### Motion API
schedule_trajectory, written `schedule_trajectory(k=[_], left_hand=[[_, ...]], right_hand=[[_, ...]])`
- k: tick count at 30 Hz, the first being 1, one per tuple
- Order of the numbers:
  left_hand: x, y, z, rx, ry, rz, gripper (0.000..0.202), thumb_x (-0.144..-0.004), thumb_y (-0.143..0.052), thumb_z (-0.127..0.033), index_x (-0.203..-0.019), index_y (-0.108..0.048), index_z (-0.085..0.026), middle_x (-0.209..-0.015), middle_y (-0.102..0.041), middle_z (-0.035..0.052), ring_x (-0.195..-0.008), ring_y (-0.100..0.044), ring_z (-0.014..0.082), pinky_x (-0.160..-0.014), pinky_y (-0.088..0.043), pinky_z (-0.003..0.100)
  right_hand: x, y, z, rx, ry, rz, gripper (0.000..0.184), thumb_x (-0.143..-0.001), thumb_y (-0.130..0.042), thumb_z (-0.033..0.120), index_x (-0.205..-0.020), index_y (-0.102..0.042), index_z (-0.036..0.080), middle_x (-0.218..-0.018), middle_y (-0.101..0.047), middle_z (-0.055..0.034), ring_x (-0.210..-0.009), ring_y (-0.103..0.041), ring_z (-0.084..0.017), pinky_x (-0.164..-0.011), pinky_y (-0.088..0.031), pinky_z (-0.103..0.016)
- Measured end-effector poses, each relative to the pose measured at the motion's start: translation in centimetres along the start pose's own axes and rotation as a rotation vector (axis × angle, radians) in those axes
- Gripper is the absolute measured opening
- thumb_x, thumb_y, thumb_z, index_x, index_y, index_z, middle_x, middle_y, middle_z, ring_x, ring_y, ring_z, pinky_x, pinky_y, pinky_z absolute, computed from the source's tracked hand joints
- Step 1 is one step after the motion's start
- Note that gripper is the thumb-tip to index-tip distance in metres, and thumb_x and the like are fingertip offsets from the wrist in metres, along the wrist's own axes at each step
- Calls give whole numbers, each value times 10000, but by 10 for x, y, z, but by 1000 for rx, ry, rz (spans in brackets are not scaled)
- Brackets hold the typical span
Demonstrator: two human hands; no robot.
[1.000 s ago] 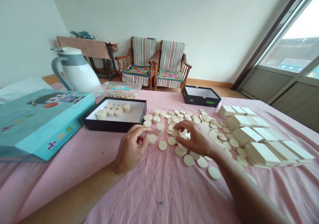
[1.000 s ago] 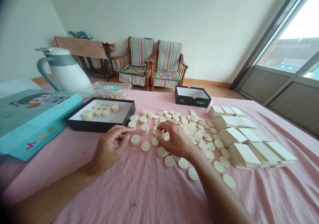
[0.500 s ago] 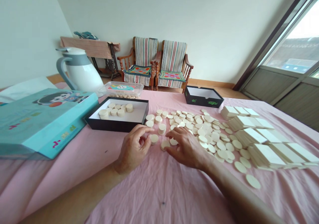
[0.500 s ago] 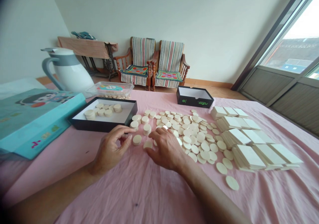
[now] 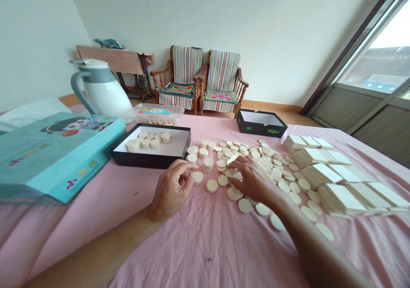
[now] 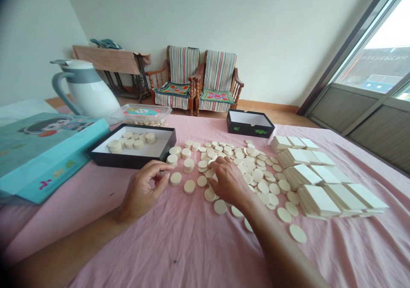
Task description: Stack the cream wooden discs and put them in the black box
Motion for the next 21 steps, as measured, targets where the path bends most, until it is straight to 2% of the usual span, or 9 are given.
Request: schedule_trajectory(k=[6, 10, 14, 17, 21], left_hand=[[1, -2, 1, -5, -8, 11, 142, -839, -520, -158, -934, -624, -174, -896, -602, 28, -651, -535, 97, -602, -439, 218], [2, -3, 2, -3, -13, 15, 137, -845, -524, -173, -937, -625, -175, -904, -604, 32, -660, -541, 101, -608, -444, 222], [2, -5, 3, -1, -7, 23, 147, -850, -514, -170, -941, -628, -176, -910, -601, 37, -671, -544, 105, -601, -444, 220], [2, -4, 3, 4, -3, 21, 154, -848, -510, -159, -946, -628, -176, -907, -598, 35, -680, -549, 105, -601, -446, 219], [2, -3, 2, 18, 0, 11, 153, -842, -518, -152, -945, -629, -176, -915, -601, 32, -686, -557, 103, -601, -445, 217]], right_hand=[[-1, -4, -3, 26, -11, 0, 165, -711, -596, 134, -873, -595, 163, -865, -547, -76, -871, -488, -207, -761, -395, -309], [-1, 0, -4, -96, -29, -70, 211, -662, -564, 83, -851, -544, 174, -868, -530, -50, -823, -493, -175, -732, -396, -283], [-1, 4, 9, -271, -35, -139, 236, -681, -551, 109, -902, -530, 188, -843, -526, -17, -720, -508, -131, -665, -402, -252], [0, -2, 25, -322, 7, -105, 279, -709, -549, 129, -976, -566, 208, -854, -522, -8, -677, -517, -107, -641, -398, -236], [4, -14, 38, -244, 10, -77, 70, -754, -584, 229, -804, -559, 187, -791, -524, -3, -630, -501, -100, -584, -352, -225]])
Point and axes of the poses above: each hand's wrist, its own x-axis away from the middle knuckle, its own y-axis out of the back of the hand, z = x × y, the point moved 7 cm from there along -x, towards the middle knuckle
